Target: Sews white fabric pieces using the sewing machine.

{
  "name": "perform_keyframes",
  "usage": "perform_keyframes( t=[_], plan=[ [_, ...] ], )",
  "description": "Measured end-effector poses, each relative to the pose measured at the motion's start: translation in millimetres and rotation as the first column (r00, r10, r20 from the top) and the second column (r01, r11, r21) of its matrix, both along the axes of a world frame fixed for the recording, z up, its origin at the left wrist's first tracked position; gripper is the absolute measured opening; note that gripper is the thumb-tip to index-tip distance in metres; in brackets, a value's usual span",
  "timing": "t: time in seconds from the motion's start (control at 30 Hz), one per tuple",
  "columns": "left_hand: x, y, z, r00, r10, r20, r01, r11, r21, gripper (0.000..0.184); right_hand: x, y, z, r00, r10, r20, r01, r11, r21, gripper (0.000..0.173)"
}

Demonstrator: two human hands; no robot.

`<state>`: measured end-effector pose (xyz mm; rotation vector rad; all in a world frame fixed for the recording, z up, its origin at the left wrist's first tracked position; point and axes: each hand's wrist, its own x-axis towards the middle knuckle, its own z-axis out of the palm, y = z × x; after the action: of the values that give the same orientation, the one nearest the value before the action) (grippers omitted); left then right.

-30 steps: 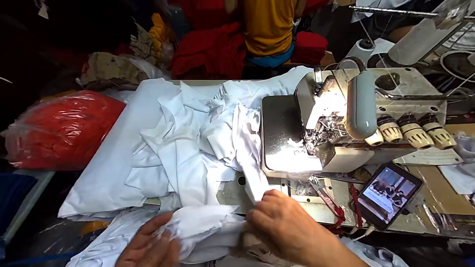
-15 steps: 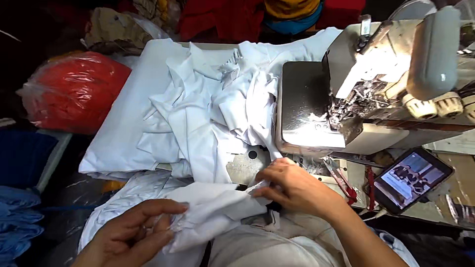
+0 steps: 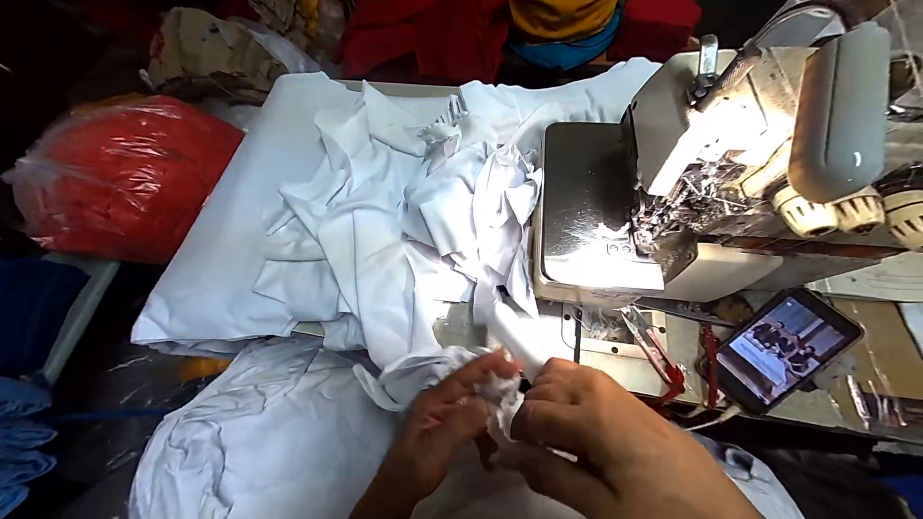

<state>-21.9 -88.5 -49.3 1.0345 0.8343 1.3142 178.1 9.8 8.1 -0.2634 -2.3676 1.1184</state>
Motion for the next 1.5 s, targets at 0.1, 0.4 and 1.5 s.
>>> perform_keyframes(
  t=[0.1,0.4,1.5],
  plan=[
    [-0.2,4.6,0.8,0.976,-0.093,-0.196,0.114,0.989,0.096,0.034,9.6,-0.3,9.3,0.998,-0.066,0.017,0.065,0.996,0.06,0.029],
    [-41.1,-6.7,27.4,0.999,-0.014,0.034,0.022,0.97,-0.244,0.04,44.8,26.6,-27.5,0.93,-0.309,0.198,0.238,0.918,0.316,0.029],
    [-6.0,-2.1,33.0,0.985,-0.173,-0.003,0.17,0.973,-0.158,0.065,-25.1,-13.7,-2.8,0.974,-0.227,0.013,0.195,0.865,0.462,0.014]
  ],
)
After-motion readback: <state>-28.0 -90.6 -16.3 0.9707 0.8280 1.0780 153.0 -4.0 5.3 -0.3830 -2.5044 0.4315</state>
